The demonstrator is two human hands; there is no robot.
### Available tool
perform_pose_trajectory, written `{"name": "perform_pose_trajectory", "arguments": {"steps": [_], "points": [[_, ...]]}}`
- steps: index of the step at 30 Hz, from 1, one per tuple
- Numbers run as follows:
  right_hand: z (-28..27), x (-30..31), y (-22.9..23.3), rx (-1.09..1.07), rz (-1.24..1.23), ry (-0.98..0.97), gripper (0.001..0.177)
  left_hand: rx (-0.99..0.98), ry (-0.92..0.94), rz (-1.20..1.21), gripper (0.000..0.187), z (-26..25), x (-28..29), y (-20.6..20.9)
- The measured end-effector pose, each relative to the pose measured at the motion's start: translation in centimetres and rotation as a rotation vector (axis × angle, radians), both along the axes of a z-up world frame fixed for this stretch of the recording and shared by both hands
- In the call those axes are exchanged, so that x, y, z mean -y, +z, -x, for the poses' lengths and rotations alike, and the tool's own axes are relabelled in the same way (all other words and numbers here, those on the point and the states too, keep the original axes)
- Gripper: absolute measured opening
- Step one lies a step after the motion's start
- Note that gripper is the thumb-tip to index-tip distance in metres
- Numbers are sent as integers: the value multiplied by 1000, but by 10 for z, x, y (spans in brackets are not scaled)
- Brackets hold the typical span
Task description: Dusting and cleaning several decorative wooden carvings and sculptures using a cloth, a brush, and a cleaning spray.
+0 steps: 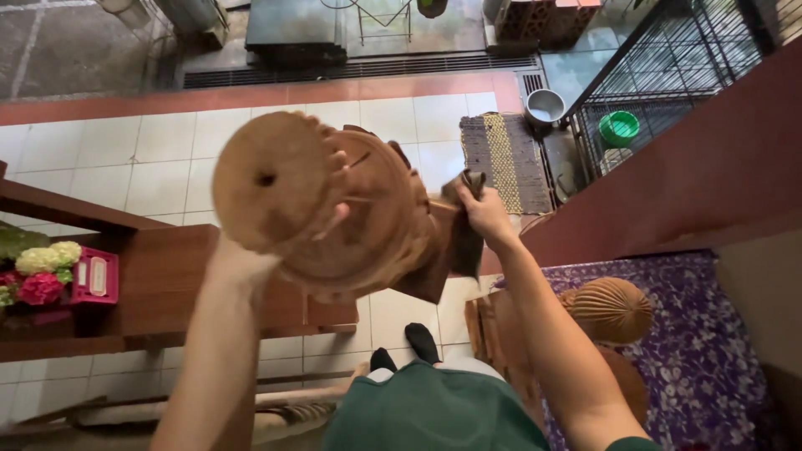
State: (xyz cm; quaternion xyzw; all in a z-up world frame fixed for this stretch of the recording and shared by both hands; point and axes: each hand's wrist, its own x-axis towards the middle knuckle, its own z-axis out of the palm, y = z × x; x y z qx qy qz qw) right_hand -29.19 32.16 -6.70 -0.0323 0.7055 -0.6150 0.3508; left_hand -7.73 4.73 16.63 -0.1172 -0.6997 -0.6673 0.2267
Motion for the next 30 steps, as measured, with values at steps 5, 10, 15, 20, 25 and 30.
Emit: {"name": "perform_pose_trajectory", "arguments": {"steps": [5, 10, 15, 20, 25, 30], "points": [[-35, 32, 19, -882, -324, 289, 36, 219, 322, -137, 61, -4, -24, 1], [-96, 21, 46, -1096, -260, 415, 42, 306, 509, -236, 60, 5, -31, -15], [-129, -14, 0, -1275, -307, 412, 45, 241, 576, -301, 57, 8, -34, -36], [-124, -59, -32, 27, 301, 47, 28, 321, 591, -154, 62, 7, -36, -50], [-100, -80, -88, 255, 448, -423, 49, 323, 574, -180, 60, -1, -37, -47], [-132, -19, -50, 617, 715, -503, 70, 292, 618, -297, 57, -10, -39, -28]]}}
